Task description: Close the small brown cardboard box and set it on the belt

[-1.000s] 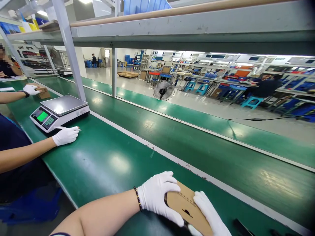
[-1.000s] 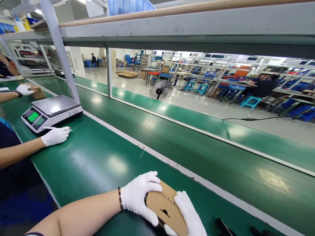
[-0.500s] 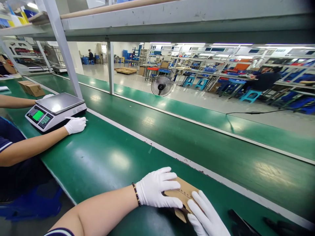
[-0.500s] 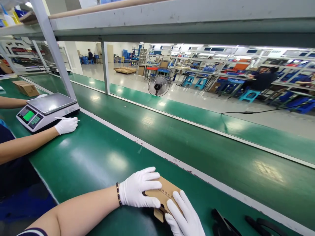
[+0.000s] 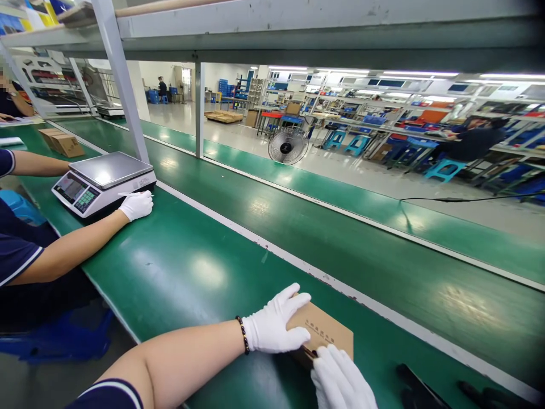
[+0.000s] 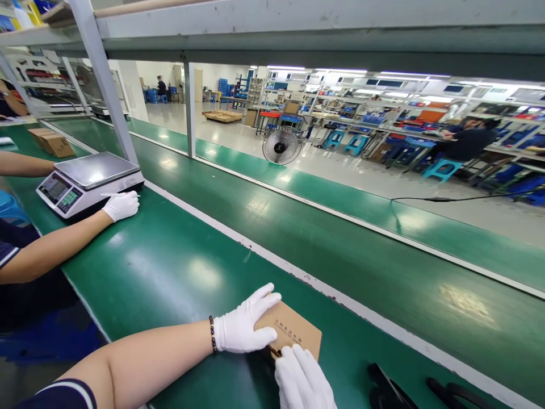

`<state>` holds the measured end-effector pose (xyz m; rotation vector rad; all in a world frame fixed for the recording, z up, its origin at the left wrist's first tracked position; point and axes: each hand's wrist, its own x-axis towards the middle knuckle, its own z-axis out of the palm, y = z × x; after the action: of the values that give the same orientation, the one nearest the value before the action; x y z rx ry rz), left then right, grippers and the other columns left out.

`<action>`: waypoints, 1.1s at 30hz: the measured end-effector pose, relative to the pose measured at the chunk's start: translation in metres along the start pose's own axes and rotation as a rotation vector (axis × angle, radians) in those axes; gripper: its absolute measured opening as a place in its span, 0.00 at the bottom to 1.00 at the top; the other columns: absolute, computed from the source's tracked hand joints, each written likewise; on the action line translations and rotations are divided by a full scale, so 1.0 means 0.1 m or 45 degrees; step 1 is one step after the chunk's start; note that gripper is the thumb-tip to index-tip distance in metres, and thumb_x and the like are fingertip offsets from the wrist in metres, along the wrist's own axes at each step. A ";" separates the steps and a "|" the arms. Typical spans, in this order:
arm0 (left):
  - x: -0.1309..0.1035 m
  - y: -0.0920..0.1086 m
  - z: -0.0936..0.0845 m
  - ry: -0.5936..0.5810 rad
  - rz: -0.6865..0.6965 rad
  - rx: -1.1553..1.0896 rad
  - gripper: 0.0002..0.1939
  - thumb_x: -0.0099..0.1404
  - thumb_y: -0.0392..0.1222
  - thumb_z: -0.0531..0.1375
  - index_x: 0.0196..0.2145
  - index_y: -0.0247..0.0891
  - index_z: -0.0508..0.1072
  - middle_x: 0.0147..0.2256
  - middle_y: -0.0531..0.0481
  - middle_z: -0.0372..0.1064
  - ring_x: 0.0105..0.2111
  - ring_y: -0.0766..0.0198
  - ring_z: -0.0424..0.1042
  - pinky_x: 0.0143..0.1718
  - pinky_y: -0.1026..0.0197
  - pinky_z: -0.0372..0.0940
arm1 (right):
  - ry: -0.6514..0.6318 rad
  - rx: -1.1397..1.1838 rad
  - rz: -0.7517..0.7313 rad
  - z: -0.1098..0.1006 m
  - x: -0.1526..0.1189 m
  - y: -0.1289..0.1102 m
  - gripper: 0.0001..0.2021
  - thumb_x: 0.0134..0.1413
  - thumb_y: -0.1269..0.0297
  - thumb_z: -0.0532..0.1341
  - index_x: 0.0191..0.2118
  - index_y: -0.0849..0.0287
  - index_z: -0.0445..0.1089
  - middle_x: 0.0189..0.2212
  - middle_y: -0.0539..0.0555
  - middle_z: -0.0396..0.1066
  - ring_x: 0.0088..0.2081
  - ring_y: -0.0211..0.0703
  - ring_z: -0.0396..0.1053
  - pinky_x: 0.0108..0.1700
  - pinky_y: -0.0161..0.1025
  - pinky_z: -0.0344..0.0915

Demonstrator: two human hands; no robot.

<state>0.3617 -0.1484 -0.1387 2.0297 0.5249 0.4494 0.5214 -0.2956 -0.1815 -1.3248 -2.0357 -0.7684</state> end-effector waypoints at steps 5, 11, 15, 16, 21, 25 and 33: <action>0.02 0.00 0.01 0.028 0.024 -0.003 0.41 0.57 0.50 0.58 0.64 0.36 0.50 0.66 0.38 0.37 0.65 0.48 0.44 0.64 0.47 0.45 | 0.057 -0.008 0.303 0.09 0.17 -0.04 0.20 0.54 0.68 0.61 0.53 0.64 0.63 0.45 0.66 0.67 0.47 0.57 0.67 0.46 0.59 0.68; 0.03 -0.03 0.03 0.046 0.048 -0.011 0.40 0.56 0.50 0.59 0.64 0.37 0.52 0.66 0.40 0.38 0.64 0.48 0.46 0.64 0.47 0.46 | 0.060 0.179 0.410 0.07 0.09 -0.07 0.23 0.54 0.63 0.62 0.56 0.43 0.62 0.40 0.52 0.69 0.40 0.48 0.70 0.47 0.51 0.70; 0.05 -0.03 0.04 0.080 0.076 -0.004 0.39 0.56 0.50 0.59 0.63 0.39 0.53 0.64 0.41 0.42 0.63 0.48 0.50 0.63 0.48 0.48 | 0.113 0.096 0.629 0.04 0.15 -0.16 0.28 0.54 0.63 0.61 0.61 0.48 0.57 0.50 0.57 0.66 0.44 0.53 0.69 0.45 0.50 0.70; 0.05 -0.03 0.04 0.087 0.086 0.003 0.39 0.56 0.50 0.59 0.63 0.38 0.53 0.64 0.40 0.42 0.63 0.48 0.50 0.63 0.48 0.49 | 0.125 0.070 0.674 0.03 0.17 -0.18 0.31 0.53 0.64 0.62 0.62 0.50 0.55 0.52 0.59 0.64 0.46 0.54 0.68 0.45 0.51 0.69; 0.06 -0.02 0.03 0.117 0.100 0.022 0.38 0.57 0.50 0.57 0.63 0.37 0.52 0.63 0.39 0.43 0.62 0.47 0.50 0.63 0.47 0.49 | 0.088 0.044 0.769 0.06 0.27 -0.23 0.28 0.54 0.62 0.63 0.60 0.56 0.59 0.51 0.62 0.65 0.46 0.54 0.69 0.45 0.49 0.69; 0.05 -0.01 0.01 0.159 0.100 0.026 0.38 0.57 0.47 0.56 0.63 0.35 0.52 0.63 0.38 0.45 0.62 0.49 0.50 0.63 0.49 0.49 | 0.071 0.095 0.804 0.10 0.29 -0.19 0.22 0.56 0.55 0.60 0.54 0.60 0.66 0.48 0.62 0.68 0.45 0.52 0.69 0.47 0.48 0.68; 0.01 -0.03 0.04 0.192 0.059 0.070 0.36 0.59 0.46 0.55 0.63 0.36 0.51 0.63 0.38 0.44 0.63 0.49 0.48 0.63 0.48 0.48 | 0.037 0.117 0.771 0.13 0.41 -0.15 0.18 0.56 0.54 0.60 0.48 0.59 0.70 0.46 0.61 0.70 0.44 0.49 0.70 0.48 0.48 0.67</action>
<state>0.3642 -0.1489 -0.1432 2.0739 0.5885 0.6259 0.4919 -0.2670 -0.1617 -1.7327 -1.4912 -0.4063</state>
